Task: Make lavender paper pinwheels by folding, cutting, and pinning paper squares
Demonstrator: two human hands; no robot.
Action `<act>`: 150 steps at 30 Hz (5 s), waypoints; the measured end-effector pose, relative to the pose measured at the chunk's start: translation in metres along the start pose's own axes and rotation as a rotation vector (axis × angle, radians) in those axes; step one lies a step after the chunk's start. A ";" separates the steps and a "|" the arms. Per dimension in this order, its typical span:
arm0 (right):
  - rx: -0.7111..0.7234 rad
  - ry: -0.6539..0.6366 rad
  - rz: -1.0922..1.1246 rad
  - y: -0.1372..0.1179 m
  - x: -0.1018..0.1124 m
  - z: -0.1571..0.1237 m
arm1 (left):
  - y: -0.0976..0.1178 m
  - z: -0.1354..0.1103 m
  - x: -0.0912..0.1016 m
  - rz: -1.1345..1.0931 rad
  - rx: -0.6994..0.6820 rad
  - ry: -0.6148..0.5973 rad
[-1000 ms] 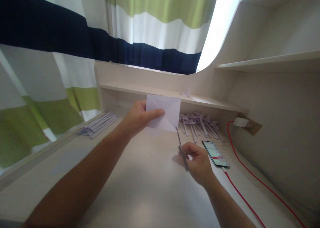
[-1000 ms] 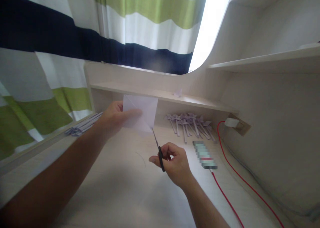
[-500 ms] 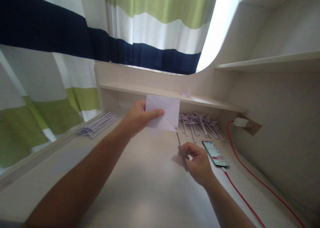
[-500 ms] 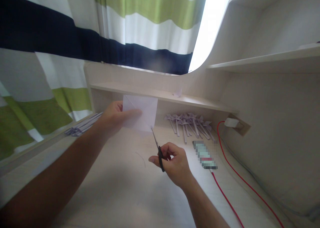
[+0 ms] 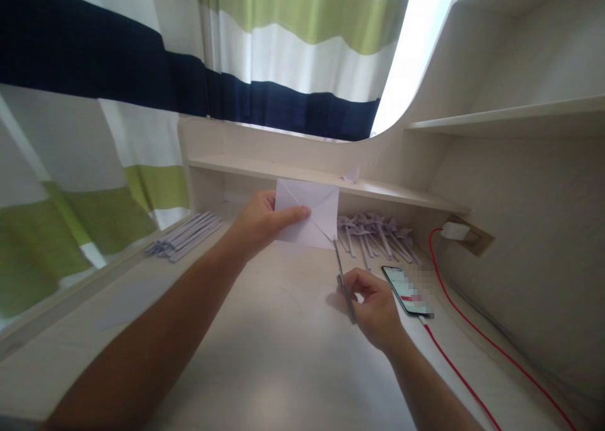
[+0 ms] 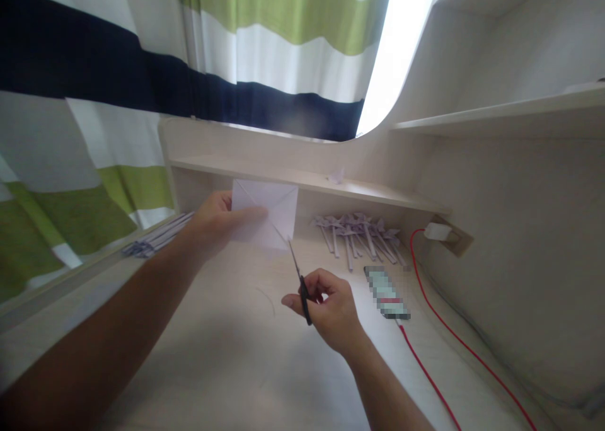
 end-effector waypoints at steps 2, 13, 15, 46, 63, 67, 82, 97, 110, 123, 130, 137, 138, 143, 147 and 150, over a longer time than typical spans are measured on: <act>-0.001 0.001 0.003 -0.001 0.000 0.000 | 0.000 0.000 0.000 0.001 -0.004 -0.002; -0.015 0.000 0.018 -0.004 -0.001 0.000 | 0.003 -0.001 0.000 -0.009 0.006 -0.013; -0.019 -0.002 0.024 -0.005 -0.002 0.000 | 0.003 -0.001 0.000 -0.012 0.005 -0.012; -0.023 -0.001 0.018 -0.002 -0.001 0.000 | 0.000 0.000 0.002 0.025 -0.025 -0.015; -0.009 0.001 0.009 -0.003 -0.001 0.000 | 0.001 0.000 0.001 0.011 -0.010 -0.012; -0.002 0.009 0.009 -0.004 -0.002 0.001 | 0.001 0.001 0.001 0.002 -0.008 -0.007; -0.040 0.011 0.014 -0.005 -0.002 0.000 | 0.000 0.000 0.003 -0.005 -0.010 -0.006; -0.115 -0.061 -0.074 0.006 0.005 0.005 | 0.001 0.003 0.007 0.023 -0.042 0.056; -0.525 -0.398 -0.799 0.065 0.018 0.027 | -0.007 0.006 -0.001 -0.105 -0.040 0.016; 0.135 0.001 -0.490 -0.010 -0.005 0.043 | 0.001 0.000 -0.012 -0.248 -0.074 0.171; 0.843 0.068 -0.291 -0.062 -0.058 0.040 | -0.001 -0.002 -0.022 -0.380 -0.152 0.308; 0.815 -0.027 -0.260 -0.069 -0.064 0.049 | 0.004 -0.006 -0.025 -0.358 -0.196 0.292; 0.787 -0.014 -0.224 -0.069 -0.062 0.049 | 0.005 -0.007 -0.024 -0.345 -0.187 0.277; 0.635 -0.034 -0.062 -0.066 -0.051 0.047 | 0.003 -0.008 -0.024 -0.299 -0.118 0.177; 0.545 -0.048 0.037 -0.064 -0.045 0.046 | 0.000 -0.009 -0.029 -0.281 -0.112 0.192; 0.532 -0.028 0.069 -0.064 -0.044 0.046 | -0.002 -0.010 -0.033 -0.267 -0.121 0.260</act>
Point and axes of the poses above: each hand's wrist, its own z-axis towards the middle knuckle, its own x-axis out of the back of the hand, y = z × x, the point moved 1 cm from there along z, towards the middle knuckle, and after that the axes turned 12 degrees about z, right-handed, at the moved point
